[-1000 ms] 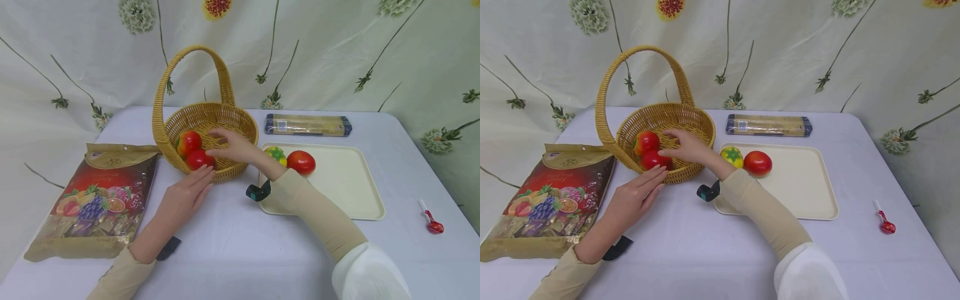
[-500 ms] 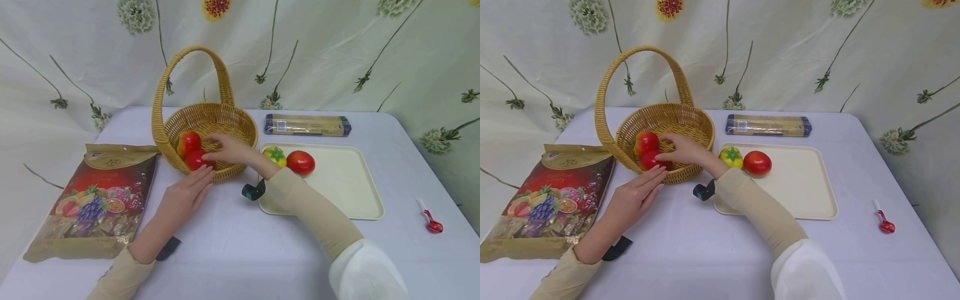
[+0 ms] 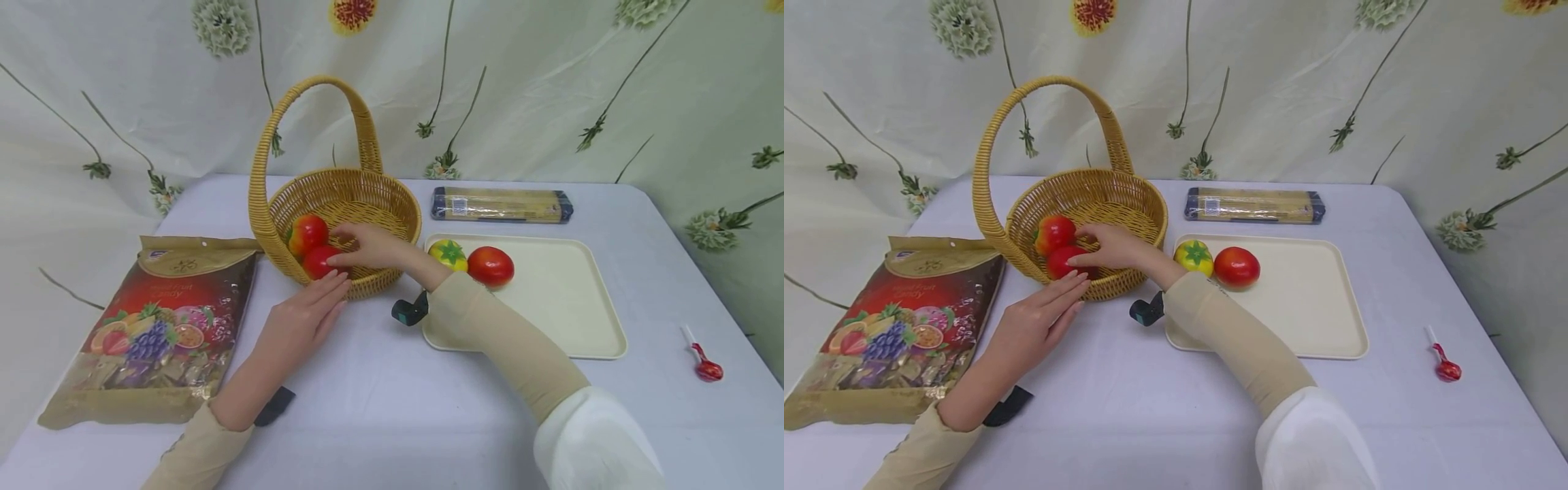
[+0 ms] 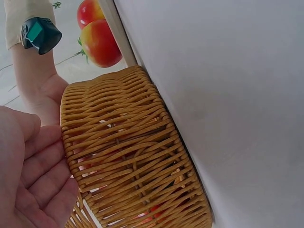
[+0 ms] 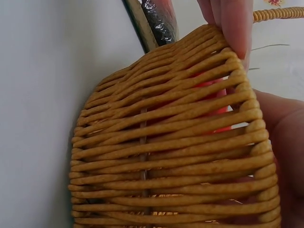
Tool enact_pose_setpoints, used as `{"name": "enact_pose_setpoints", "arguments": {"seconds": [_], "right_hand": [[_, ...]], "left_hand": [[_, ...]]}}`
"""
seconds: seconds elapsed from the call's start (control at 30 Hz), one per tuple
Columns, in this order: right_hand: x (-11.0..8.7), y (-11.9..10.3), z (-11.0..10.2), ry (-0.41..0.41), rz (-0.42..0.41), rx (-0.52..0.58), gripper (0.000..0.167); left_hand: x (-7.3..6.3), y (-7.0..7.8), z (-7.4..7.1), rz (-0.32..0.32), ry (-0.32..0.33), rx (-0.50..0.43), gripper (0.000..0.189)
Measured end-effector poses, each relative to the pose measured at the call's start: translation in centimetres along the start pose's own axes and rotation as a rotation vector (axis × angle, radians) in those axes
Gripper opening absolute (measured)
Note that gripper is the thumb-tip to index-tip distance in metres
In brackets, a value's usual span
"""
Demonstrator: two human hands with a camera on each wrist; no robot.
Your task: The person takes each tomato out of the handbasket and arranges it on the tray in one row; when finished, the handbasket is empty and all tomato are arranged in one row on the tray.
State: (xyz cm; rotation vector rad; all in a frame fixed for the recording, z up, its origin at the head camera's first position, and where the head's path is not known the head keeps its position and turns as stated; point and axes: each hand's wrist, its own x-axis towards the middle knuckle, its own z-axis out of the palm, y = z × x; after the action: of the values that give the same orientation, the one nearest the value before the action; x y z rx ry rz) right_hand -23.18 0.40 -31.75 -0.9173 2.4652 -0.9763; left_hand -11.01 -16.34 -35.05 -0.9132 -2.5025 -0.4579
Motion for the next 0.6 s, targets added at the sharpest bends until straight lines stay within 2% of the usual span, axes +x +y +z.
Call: {"name": "enact_pose_setpoints", "arguments": {"seconds": [0.2,0.6], "right_hand": [[0.57,0.15,0.12,-0.036,0.034,-0.026,0.058],[0.71,-0.1,-0.02,-0.106,0.083,0.031,0.057]], "left_hand": [[-0.07,-0.03,-0.02,0.008,0.0,-0.004,0.051],[-0.08,-0.22,0.25,0.018,0.026,-0.001,0.05]]}}
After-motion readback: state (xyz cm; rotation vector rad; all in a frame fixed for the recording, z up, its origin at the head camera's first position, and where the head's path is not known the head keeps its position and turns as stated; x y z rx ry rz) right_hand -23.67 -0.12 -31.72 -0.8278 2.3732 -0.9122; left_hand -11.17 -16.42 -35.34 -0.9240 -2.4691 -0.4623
